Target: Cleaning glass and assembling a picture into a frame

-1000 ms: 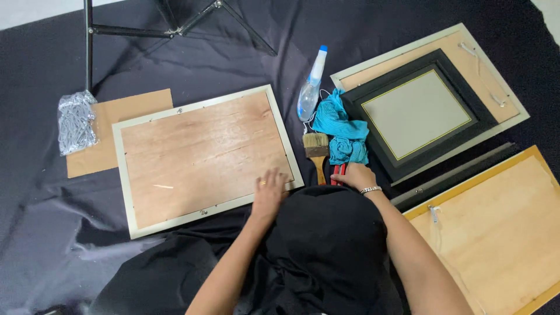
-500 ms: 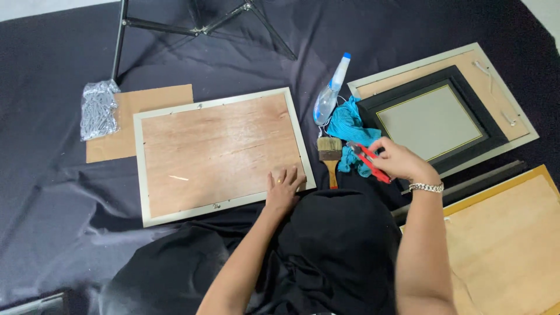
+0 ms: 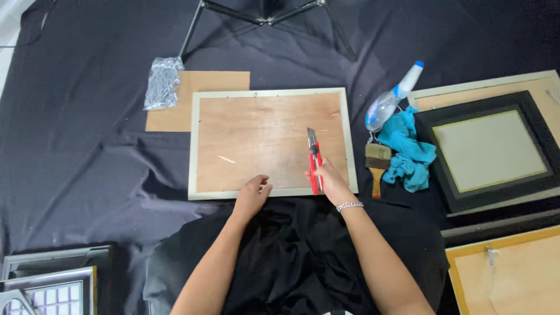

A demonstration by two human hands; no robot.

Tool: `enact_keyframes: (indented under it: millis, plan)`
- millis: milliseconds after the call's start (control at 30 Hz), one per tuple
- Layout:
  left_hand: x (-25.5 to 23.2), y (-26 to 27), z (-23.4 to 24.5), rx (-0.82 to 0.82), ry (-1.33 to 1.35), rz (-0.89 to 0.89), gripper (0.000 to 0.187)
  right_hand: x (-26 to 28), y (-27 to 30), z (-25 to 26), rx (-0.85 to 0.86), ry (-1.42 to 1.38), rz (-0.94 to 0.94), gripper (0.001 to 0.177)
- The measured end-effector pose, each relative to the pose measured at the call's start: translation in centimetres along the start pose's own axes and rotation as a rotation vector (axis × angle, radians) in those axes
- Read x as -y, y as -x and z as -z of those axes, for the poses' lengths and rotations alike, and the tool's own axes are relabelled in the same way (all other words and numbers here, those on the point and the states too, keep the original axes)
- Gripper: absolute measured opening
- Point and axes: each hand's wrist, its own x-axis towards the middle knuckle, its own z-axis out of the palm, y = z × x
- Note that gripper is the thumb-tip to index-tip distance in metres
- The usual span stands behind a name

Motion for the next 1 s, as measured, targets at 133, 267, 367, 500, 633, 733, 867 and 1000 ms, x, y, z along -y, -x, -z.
enact_keyframes:
  millis: [133, 267, 367, 500, 633, 733, 867, 1000]
  plan:
    - [-2.0, -2.0, 0.7, -0.078, 0.004, -0.048, 0.037, 1.5, -0.4, -1.0, -0.140, 0.159, -0.102, 0.054]
    - [-2.9, -3.5, -0.7, -0.040, -0.041, -0.177, 0.038, -0.3, -2.7, 1.0, -0.269, 0.347, -0.116, 0.065]
    - [-1.4, -4.5, -2.5, 0.000, -0.115, -0.203, 0.035, -1.8, -3.6, 2.1, -0.248, 0.340, -0.110, 0.056]
    - [0.6, -5.1, -3.4, -0.007, -0.112, -0.137, 0.033, -2.1, -3.3, 1.9, -0.153, 0.345, -0.038, 0.039]
    - [1.6, -5.3, -4.1, 0.001, -0.116, -0.121, 0.033, -2.3, -4.1, 2.4, -0.119, 0.335, -0.105, 0.042]
    - [2.4, -5.6, -5.5, -0.032, -0.171, -0.144, 0.034, -5.4, -6.4, 5.0, -0.280, 0.214, -0.088, 0.060]
    - [0.2, -4.7, -3.9, -0.197, -0.458, -0.255, 0.050, -5.4, -4.2, 4.7, -0.501, 0.315, -0.122, 0.069]
    - [-1.6, -3.5, -2.3, -0.013, -0.523, -0.047, 0.080, -7.7, -4.6, 6.4, -0.598, 0.436, -0.200, 0.070]
